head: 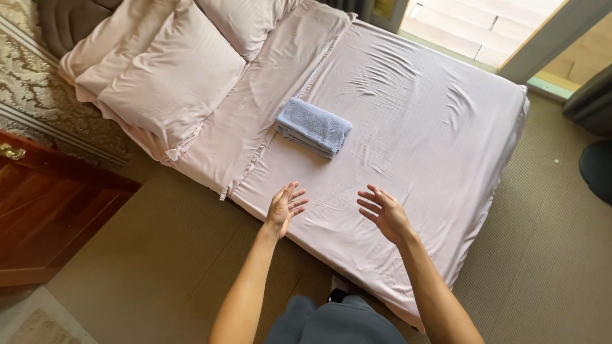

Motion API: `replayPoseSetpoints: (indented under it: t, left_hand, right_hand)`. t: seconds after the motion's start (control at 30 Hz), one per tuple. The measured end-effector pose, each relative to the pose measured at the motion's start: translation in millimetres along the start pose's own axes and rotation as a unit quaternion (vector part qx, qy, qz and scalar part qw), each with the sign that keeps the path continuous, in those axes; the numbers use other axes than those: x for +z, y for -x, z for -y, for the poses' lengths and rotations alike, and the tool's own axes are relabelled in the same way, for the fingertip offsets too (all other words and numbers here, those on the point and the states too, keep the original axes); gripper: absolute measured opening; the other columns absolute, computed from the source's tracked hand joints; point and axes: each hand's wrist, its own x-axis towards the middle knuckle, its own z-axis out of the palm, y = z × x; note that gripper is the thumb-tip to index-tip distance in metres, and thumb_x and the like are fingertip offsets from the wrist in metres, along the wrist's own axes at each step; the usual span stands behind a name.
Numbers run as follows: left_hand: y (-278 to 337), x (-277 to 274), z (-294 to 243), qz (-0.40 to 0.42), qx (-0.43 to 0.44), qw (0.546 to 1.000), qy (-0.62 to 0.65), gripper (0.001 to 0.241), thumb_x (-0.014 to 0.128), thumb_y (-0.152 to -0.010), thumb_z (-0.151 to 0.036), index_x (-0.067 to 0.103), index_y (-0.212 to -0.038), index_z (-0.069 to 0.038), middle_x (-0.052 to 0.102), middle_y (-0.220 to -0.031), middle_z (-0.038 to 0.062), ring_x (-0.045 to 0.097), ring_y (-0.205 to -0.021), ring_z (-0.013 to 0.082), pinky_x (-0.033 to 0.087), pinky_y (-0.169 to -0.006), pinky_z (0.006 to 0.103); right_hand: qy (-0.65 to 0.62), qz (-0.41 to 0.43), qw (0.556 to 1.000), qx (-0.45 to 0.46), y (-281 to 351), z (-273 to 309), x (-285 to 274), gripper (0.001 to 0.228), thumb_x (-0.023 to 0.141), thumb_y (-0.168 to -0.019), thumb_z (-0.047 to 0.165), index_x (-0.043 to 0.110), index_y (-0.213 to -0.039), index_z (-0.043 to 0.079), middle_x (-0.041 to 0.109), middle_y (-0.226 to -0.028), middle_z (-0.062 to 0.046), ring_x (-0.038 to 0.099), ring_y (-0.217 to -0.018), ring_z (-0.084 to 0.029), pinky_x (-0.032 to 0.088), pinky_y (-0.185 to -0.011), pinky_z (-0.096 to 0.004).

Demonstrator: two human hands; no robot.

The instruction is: The person folds a white towel and a grey towel on a bed, then places each folded towel onto a plastic hanger. They hang the hangers with the towels on a gold clothing rack.

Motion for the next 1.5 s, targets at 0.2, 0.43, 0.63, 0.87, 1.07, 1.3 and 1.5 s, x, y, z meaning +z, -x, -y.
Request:
replayPoseSetpoints:
  t: [0.2, 0.43, 0.63, 0.87, 1.07, 1.3, 1.5]
  left_hand:
    - [-73, -25, -26, -0.001, -0.030, 0.999, -0.033, 0.084, 0.056, -0.092, -0.059, 0.039, -0.153, -0.004, 0.057, -0.143, 0.021, 0.064, -0.122, 0.0307, 0.052, -0.099, 0.0409]
    - [-220, -99, -41, 0.019, -0.056, 0.996, -0.074, 0.077, 0.059, -0.092, -0.055, 0.044, -0.150, -0.006, 0.060, -0.141, 0.018, 0.064, -0.120, 0.0290, 0.052, -0.098, 0.0411]
    - [-436, -187, 23, -0.005, -0.063, 0.948, -0.313, 0.068, 0.073, -0.085, -0.040, 0.054, -0.141, -0.007, 0.066, -0.130, 0.014, 0.064, -0.119, 0.0261, 0.053, -0.097, 0.0396]
    - [-617, -221, 76, -0.056, 0.085, 0.854, -0.510, 0.086, 0.080, -0.083, -0.048, 0.047, -0.145, 0.002, 0.057, -0.142, 0.026, 0.053, -0.133, 0.0374, 0.042, -0.113, 0.0458]
    - [-614, -181, 52, -0.095, -0.057, 0.790, -0.603, 0.116, 0.089, -0.078, -0.058, 0.027, -0.150, 0.009, 0.027, -0.151, 0.042, 0.028, -0.143, 0.0550, 0.027, -0.115, 0.0545]
    - [-665, -233, 130, -0.063, 0.001, 0.905, -0.421, 0.136, 0.098, -0.069, -0.042, 0.004, -0.150, 0.016, 0.031, -0.147, 0.039, 0.035, -0.139, 0.0432, 0.033, -0.117, 0.0484]
    - [-520, -158, 31, 0.042, -0.050, 0.983, -0.170, 0.101, 0.087, -0.063, -0.023, 0.039, -0.148, 0.007, 0.060, -0.135, 0.023, 0.061, -0.124, 0.0327, 0.050, -0.109, 0.0408]
  right_hand:
    - [0.001, -0.030, 1.000, 0.008, -70, 10, 8, 0.057, 0.051, -0.102, 0.030, 0.042, -0.151, 0.002, 0.063, -0.137, -0.017, 0.061, -0.125, -0.031, 0.052, -0.104, -0.047]
    - [0.014, -0.094, 0.995, 0.005, -203, -31, 23, 0.059, 0.055, -0.100, 0.028, 0.042, -0.152, 0.004, 0.064, -0.135, -0.015, 0.061, -0.126, -0.030, 0.052, -0.103, -0.046]
    - [0.049, -0.192, 0.978, 0.065, -350, -97, -16, 0.060, 0.061, -0.097, 0.027, 0.046, -0.151, 0.006, 0.066, -0.134, -0.013, 0.063, -0.119, -0.026, 0.053, -0.099, -0.043]
    - [0.167, -0.314, 0.934, 0.016, -474, -140, -58, 0.069, 0.073, -0.091, 0.033, 0.049, -0.149, 0.005, 0.064, -0.135, -0.012, 0.064, -0.112, -0.021, 0.054, -0.092, -0.039]
    - [0.266, -0.352, 0.897, 0.017, -510, -142, -28, 0.071, 0.082, -0.084, 0.040, 0.056, -0.136, -0.001, 0.062, -0.126, -0.019, 0.063, -0.111, -0.026, 0.055, -0.092, -0.042]
    - [0.084, -0.350, 0.932, -0.032, -502, -135, -13, 0.061, 0.084, -0.079, 0.017, 0.053, -0.126, -0.005, 0.071, -0.110, -0.016, 0.072, -0.091, -0.023, 0.062, -0.079, -0.035]
    - [-0.026, -0.289, 0.952, -0.097, -414, -122, -14, 0.048, 0.076, -0.085, 0.004, 0.057, -0.127, -0.008, 0.072, -0.110, -0.017, 0.073, -0.090, -0.022, 0.063, -0.081, -0.036]
